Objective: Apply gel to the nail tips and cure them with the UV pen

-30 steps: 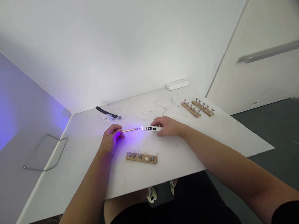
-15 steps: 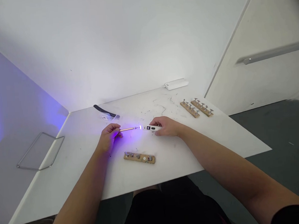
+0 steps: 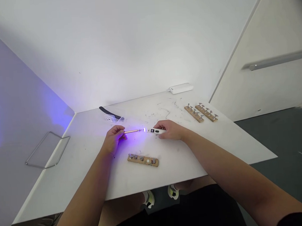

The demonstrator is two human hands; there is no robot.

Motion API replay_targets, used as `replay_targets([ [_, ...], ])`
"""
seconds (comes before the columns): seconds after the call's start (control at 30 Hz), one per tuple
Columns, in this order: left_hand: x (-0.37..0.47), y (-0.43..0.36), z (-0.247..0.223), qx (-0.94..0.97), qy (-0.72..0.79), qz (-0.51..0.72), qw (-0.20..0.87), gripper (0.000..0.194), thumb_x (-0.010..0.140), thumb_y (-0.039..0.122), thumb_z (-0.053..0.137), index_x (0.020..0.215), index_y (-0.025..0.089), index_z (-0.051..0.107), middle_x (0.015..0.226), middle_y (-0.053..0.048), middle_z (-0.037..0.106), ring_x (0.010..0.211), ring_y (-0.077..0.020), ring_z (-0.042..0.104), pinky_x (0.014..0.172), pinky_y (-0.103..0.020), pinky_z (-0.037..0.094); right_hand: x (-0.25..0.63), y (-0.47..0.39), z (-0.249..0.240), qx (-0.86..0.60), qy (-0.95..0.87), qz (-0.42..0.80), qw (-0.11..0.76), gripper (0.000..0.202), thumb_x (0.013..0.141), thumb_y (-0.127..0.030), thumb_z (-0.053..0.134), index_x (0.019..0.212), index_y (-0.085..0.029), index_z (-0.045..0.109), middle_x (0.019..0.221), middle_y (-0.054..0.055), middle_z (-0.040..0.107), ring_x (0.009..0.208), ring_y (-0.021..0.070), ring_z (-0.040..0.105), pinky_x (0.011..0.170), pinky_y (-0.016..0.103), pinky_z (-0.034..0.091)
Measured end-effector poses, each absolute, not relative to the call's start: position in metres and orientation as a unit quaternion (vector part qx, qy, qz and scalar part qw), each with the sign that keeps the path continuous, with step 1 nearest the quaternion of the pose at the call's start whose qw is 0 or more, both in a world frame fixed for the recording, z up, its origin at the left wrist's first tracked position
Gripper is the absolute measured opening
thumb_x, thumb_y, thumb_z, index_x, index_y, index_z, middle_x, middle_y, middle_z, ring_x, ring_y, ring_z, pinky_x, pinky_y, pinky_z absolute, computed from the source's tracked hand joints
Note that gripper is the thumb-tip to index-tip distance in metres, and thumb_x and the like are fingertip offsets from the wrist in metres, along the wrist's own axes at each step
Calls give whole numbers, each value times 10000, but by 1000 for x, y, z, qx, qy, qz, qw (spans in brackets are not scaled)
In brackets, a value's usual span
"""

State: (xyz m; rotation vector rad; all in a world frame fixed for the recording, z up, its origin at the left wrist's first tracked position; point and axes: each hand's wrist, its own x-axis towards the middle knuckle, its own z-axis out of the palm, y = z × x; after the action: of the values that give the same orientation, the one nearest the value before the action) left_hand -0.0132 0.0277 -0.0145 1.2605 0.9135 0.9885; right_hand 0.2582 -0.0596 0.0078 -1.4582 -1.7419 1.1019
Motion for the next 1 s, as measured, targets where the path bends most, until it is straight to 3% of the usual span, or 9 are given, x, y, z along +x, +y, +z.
replay_targets([
  [1.0, -14, 29, -14, 554, 383, 420, 608, 163, 670, 192, 633, 810, 154, 561, 549, 30, 562, 520, -93, 545, 592, -245, 444, 257, -59, 6, -559, -661, 405, 294, 309, 630, -173, 593, 936, -208, 608, 882, 18, 637, 776, 162, 579, 655, 269, 436],
])
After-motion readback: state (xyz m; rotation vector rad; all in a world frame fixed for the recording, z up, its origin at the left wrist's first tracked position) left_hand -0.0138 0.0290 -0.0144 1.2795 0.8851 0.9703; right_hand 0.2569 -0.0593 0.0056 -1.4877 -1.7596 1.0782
